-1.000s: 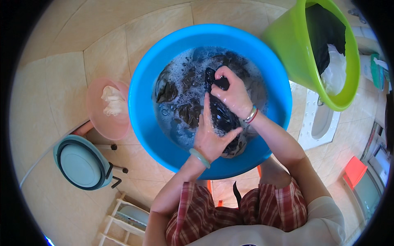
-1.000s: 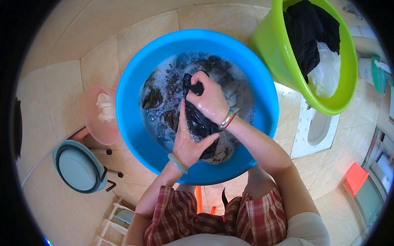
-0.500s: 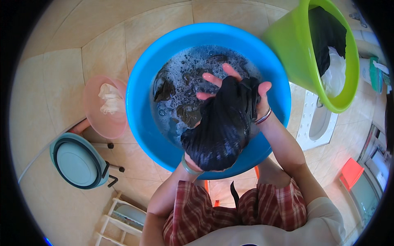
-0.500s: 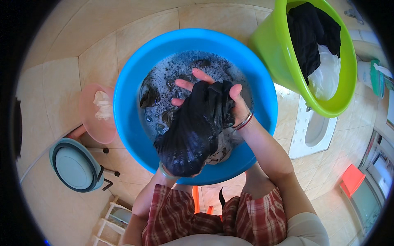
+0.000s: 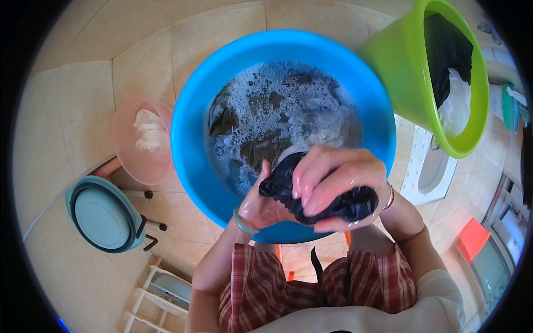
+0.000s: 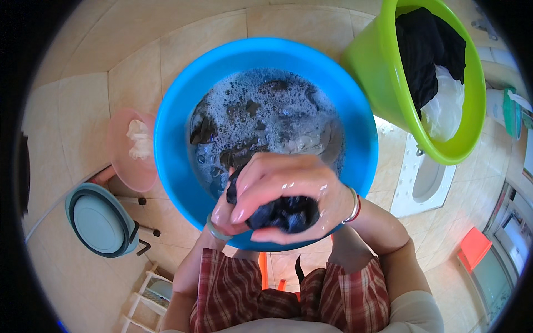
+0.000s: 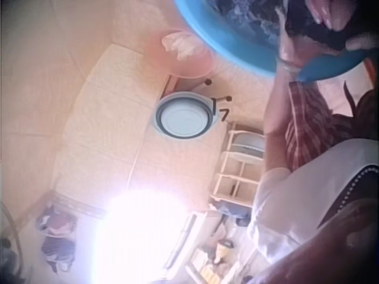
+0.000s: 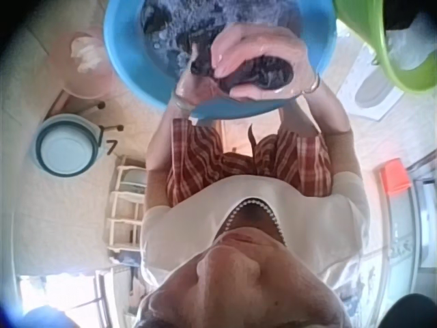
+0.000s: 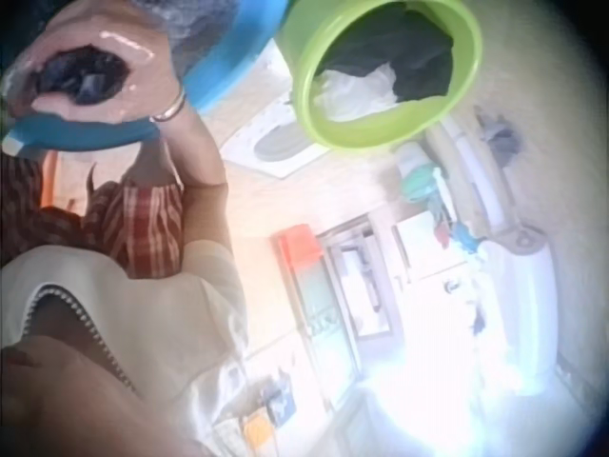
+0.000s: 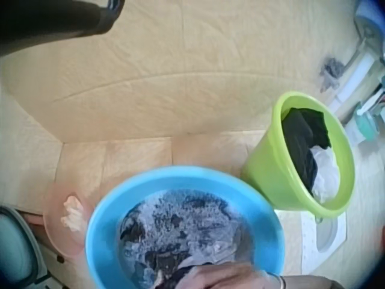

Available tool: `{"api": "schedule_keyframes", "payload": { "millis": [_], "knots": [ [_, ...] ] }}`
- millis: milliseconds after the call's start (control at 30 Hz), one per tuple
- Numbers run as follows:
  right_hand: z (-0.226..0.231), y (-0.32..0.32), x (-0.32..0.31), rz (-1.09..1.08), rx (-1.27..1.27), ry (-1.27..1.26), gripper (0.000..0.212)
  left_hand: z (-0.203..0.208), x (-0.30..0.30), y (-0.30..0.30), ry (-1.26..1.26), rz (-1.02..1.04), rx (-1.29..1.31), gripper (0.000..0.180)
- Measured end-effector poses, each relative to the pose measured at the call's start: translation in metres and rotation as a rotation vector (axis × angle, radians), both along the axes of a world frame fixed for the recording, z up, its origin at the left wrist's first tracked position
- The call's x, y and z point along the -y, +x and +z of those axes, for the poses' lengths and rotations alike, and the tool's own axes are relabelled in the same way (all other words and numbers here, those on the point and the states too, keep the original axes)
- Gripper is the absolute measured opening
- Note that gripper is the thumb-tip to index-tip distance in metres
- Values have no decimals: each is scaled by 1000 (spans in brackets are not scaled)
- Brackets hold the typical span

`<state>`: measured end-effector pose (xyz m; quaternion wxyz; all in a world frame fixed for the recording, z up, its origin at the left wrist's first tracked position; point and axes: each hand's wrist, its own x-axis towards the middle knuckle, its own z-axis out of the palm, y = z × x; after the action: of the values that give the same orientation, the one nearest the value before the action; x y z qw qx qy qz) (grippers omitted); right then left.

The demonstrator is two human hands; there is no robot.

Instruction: The person hand washes clothes in a blue basin filled with soapy water. They scrub and rinse various garments, including dark and light-colored items, and transfer the washed clothes into a green bucket.

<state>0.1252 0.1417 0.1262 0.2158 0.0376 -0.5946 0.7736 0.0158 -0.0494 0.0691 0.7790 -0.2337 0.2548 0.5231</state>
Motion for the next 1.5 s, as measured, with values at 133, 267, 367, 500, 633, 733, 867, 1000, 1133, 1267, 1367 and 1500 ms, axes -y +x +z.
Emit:
{"api": "schedule_keyframes", "payload": {
  "millis": [133, 267, 367, 500, 633, 733, 867, 1000, 1133, 1267, 1367, 1500],
  "knots": [
    [-8, -3, 17, -97, -55, -53, 26, 5, -9, -3, 87, 354, 131, 80],
    [-46, -3, 32, -385, -33, -310, 28, 9, -28, -7, -80, 440, -448, 41],
    [-57, -6, 40, -445, 28, -764, 21, 31, -34, -1, -166, 498, -849, 34],
    [-56, -11, 53, -474, 128, -1156, 14, 38, -36, -4, -30, 331, -1676, 39],
    [-49, -15, 51, -511, 400, -1478, 11, 56, -48, -8, 308, 190, -2063, 41],
    [-51, -14, 51, -316, 390, -1690, 17, 75, -47, -10, 569, -18, -2189, 44],
    [-64, -11, 47, -55, 327, -1788, 19, 84, -54, 0, 807, -67, -2416, 36],
    [-59, -12, 44, 53, 378, -1931, 21, 92, -54, 9, 924, -146, -2481, 22],
    [-52, -15, 41, 153, 573, -1775, 22, 90, -48, 23, 1143, -189, -2591, 5],
    [-43, -19, 34, 327, 682, -1712, 22, 81, -44, 39, 1284, -130, -2715, 9],
    [-40, -23, 32, 377, 753, -1540, 25, 74, -40, 41, 1392, -112, -2841, 16],
    [-46, -27, 30, 333, 846, -1200, 29, 64, -37, 41, 1539, -197, -2873, 21]
  ]
}}
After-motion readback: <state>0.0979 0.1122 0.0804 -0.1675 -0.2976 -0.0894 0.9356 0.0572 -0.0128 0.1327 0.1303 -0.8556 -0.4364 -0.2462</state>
